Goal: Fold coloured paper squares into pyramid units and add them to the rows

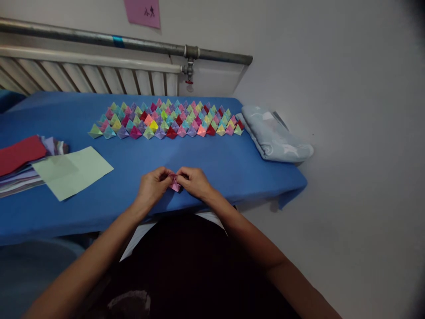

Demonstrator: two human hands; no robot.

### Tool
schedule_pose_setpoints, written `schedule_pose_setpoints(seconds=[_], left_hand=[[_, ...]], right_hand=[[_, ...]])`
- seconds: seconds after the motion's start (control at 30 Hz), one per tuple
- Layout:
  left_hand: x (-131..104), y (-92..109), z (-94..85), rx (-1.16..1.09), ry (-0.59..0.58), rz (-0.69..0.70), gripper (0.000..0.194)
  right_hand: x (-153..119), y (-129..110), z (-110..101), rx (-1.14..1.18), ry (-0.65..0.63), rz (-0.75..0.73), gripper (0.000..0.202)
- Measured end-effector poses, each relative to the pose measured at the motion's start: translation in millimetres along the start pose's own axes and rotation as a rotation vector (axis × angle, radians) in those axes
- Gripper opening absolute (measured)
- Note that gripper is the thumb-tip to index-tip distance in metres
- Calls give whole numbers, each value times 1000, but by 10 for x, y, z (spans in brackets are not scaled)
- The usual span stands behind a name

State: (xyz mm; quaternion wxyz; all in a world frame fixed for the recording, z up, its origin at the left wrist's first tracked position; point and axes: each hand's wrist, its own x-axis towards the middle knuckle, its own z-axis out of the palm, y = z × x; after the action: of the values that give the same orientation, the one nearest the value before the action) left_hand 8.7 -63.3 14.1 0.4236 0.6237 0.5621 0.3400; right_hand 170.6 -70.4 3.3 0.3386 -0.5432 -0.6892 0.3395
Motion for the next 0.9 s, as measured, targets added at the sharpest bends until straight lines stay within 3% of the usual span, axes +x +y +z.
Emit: schedule_pose_setpoints(seconds=[0.17, 0.27, 0.37, 0.5, 0.77, 0.9], left_hand=[[-2, 1, 35, -43, 9, -12, 17], [5, 10, 30, -75, 50, -13, 16], [22, -6, 6, -124, 114, -25, 20], [30, -33, -7, -192, 164, -49, 25], [-84, 72, 49, -243, 87, -50, 23], [-124, 102, -39, -183, 46, -58, 34]], right_hand=[[12, -1, 11, -62, 54, -39, 19], [4, 8, -14, 91, 41, 14, 14], [-74, 21, -30, 277, 120, 45, 17], [-231, 16, 33, 304, 180, 6, 22], [-212, 48, 105, 399, 216, 33, 12], [-211, 81, 59, 390, 241, 17, 13]])
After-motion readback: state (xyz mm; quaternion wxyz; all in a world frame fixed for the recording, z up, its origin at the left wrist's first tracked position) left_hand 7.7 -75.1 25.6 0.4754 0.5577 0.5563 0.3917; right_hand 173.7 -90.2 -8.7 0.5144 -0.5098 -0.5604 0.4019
